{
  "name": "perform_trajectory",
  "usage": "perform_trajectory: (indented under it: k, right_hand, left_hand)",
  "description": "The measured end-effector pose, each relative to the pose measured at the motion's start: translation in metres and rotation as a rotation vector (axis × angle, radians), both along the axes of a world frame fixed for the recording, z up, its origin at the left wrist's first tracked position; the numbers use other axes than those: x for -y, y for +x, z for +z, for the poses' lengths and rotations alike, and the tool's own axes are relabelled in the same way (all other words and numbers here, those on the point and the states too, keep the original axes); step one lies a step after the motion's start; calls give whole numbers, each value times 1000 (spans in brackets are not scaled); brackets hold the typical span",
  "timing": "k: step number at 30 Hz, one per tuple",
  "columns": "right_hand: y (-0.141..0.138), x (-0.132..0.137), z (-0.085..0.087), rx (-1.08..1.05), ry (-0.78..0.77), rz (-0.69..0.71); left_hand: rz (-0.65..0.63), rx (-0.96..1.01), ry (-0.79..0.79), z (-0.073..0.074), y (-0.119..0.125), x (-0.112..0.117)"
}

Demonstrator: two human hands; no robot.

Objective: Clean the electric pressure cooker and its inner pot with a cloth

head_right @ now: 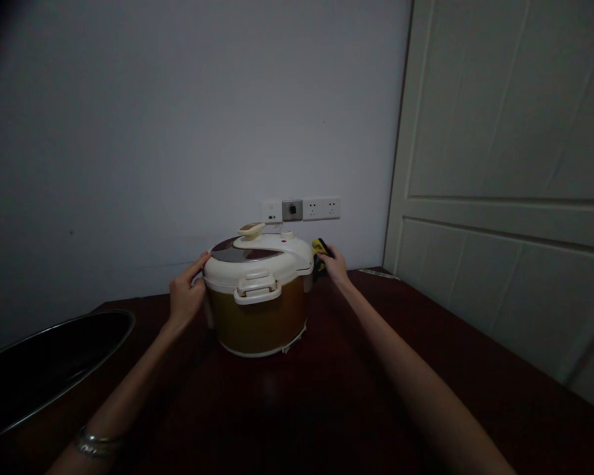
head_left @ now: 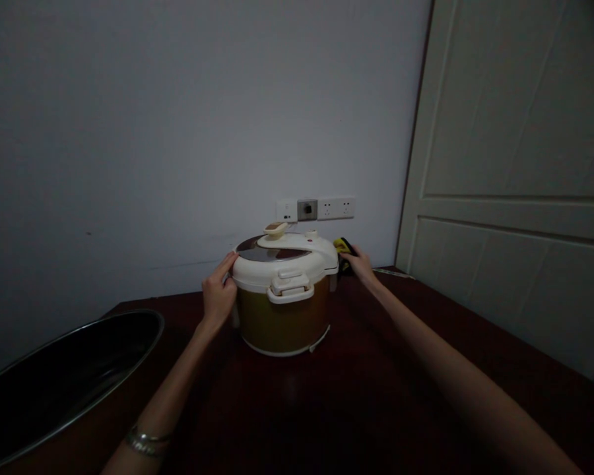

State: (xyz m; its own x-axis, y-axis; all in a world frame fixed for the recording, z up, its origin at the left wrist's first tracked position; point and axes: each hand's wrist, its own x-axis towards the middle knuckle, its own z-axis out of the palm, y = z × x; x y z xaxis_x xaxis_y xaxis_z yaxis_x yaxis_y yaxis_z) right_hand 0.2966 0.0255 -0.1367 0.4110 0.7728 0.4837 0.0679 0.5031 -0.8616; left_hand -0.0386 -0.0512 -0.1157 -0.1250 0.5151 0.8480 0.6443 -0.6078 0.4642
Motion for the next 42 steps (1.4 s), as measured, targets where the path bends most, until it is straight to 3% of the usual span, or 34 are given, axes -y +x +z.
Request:
perform_trajectory:
  k: [4, 9, 17, 20, 24, 31, 36, 42]
  right_hand:
    - [-21, -23, 3, -91, -101, 105]
    - [-30, -21, -3, -136, -111, 137]
    - [-31, 23, -2, -23, 78, -81]
    - [-45, 47, -11, 19, 155, -245]
    - [-62, 72, -27, 109, 261, -341]
    - [-64, 83, -49, 414, 434, -442]
    - [-75, 92, -55, 635, 503, -397]
    - [-97, 116, -55, 642, 504, -286]
  left_hand:
    - [1, -10, 11, -1, 0, -1]
    - [6, -7, -4, 0, 0, 0]
    - [5, 1, -9, 3, 2, 3]
    - [6, 2, -14, 3, 1, 2]
    - [-6, -2, -10, 2, -1, 0]
    - [7, 17, 3, 3, -1, 0]
    - [6, 37, -6, 2, -1, -1]
    - [-6, 40, 13, 0, 0, -1]
